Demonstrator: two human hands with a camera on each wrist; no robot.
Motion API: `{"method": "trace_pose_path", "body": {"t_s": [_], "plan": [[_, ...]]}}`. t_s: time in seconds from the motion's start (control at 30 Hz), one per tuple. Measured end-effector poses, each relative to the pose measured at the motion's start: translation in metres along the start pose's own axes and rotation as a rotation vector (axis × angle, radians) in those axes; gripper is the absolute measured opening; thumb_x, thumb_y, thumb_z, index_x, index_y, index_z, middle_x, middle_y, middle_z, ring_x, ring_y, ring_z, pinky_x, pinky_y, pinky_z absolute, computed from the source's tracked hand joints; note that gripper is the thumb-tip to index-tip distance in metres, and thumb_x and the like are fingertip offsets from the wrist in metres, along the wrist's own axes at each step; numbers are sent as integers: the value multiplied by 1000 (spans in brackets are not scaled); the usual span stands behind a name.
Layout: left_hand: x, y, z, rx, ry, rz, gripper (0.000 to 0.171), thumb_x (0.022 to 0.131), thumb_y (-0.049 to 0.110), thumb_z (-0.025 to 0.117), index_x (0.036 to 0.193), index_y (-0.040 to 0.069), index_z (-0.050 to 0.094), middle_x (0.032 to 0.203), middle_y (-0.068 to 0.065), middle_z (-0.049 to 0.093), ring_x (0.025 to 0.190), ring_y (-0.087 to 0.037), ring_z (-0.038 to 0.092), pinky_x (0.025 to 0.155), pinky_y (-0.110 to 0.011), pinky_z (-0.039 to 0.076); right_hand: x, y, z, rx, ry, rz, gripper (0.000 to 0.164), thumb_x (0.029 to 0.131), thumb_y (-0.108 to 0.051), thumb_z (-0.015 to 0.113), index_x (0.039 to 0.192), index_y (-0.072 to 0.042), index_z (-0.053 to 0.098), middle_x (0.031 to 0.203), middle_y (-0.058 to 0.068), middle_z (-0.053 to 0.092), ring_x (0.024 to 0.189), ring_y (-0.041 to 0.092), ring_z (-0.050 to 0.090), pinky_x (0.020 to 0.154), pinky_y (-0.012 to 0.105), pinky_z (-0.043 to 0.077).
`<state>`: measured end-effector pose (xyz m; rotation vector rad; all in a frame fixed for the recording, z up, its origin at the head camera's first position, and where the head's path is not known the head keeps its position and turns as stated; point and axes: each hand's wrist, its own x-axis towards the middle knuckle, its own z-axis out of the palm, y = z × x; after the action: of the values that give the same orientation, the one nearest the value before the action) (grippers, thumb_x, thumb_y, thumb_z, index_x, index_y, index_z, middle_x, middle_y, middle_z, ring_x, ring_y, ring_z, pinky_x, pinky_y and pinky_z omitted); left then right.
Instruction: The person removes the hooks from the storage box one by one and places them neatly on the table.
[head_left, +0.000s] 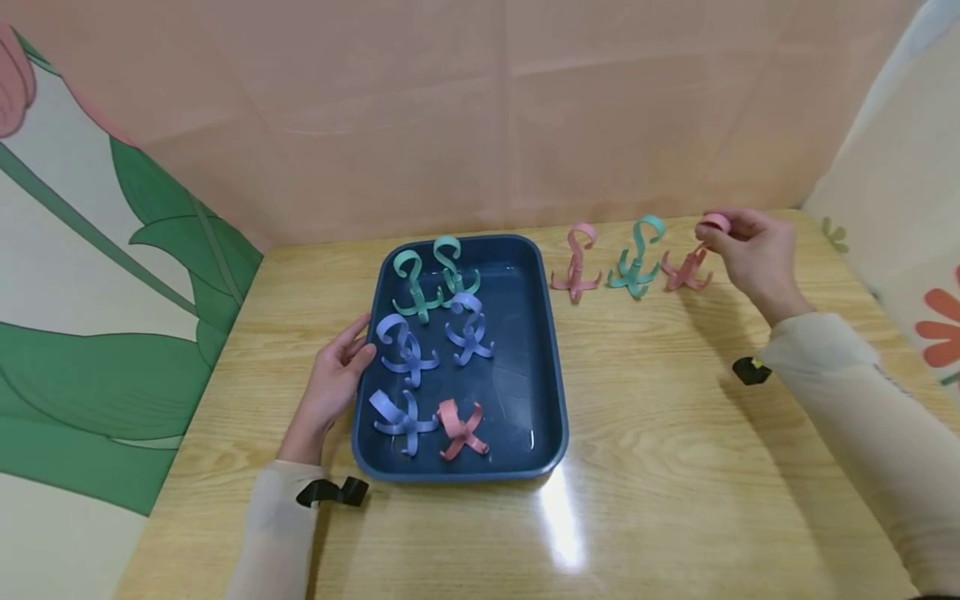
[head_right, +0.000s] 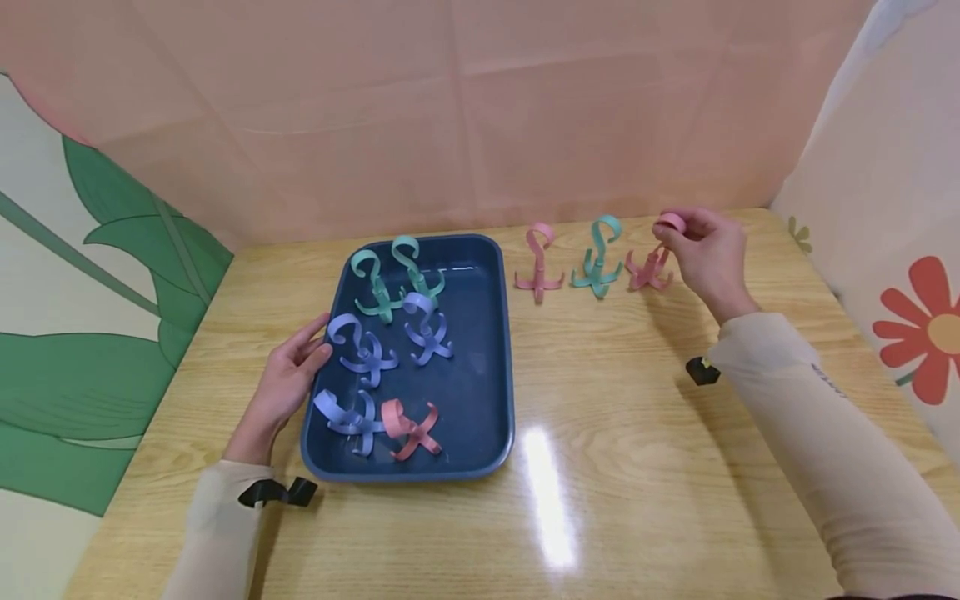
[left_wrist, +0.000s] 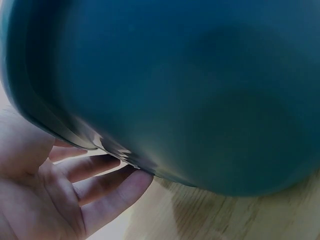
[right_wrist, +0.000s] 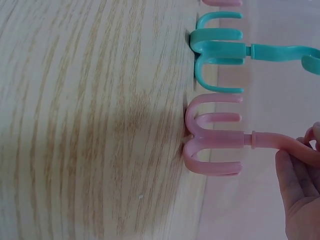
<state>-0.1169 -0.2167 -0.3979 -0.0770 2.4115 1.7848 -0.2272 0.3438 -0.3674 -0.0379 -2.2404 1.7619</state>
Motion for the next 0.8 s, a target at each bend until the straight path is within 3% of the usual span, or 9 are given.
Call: {"method": "trace_pose_path", "body": {"t_s": [0.17,0.4,0.6,0.8], "plan": [[0,0,0,-9,7,5,50,107,14,49,156,20,40,144,-17,54,125,-30,57,98,-40,50,-1,1,-1,-42,-12,9,31,88,-6,76,118,0,71,94,-12,74,85,2,68,75,12,52],[-1,-1,0,-5,8,12,51,107,14,49,156,19,39,144,-18,54,123,-30,59,95,-35,52,-1,3,-3,-79,-27,1,34,89,-6,76,121,2,69,96,-13,74,87,0,68,75,10,51],[0,-1,1,-15,10,15,51,106,13,50,156,19,40,143,-18,54,123,-31,59,97,-39,51,-2,4,-4,-70,-36,-5,33,89,-5,75,120,3,69,96,-13,74,87,-2,68,75,10,51],[-1,0,1,-15,9,12,50,107,14,50,156,20,40,144,-18,54,125,-31,58,99,-40,50,-2,3,-7,-114,-50,11,33,90,-9,75,122,-4,70,97,-15,73,87,-3,67,74,8,50]]}}
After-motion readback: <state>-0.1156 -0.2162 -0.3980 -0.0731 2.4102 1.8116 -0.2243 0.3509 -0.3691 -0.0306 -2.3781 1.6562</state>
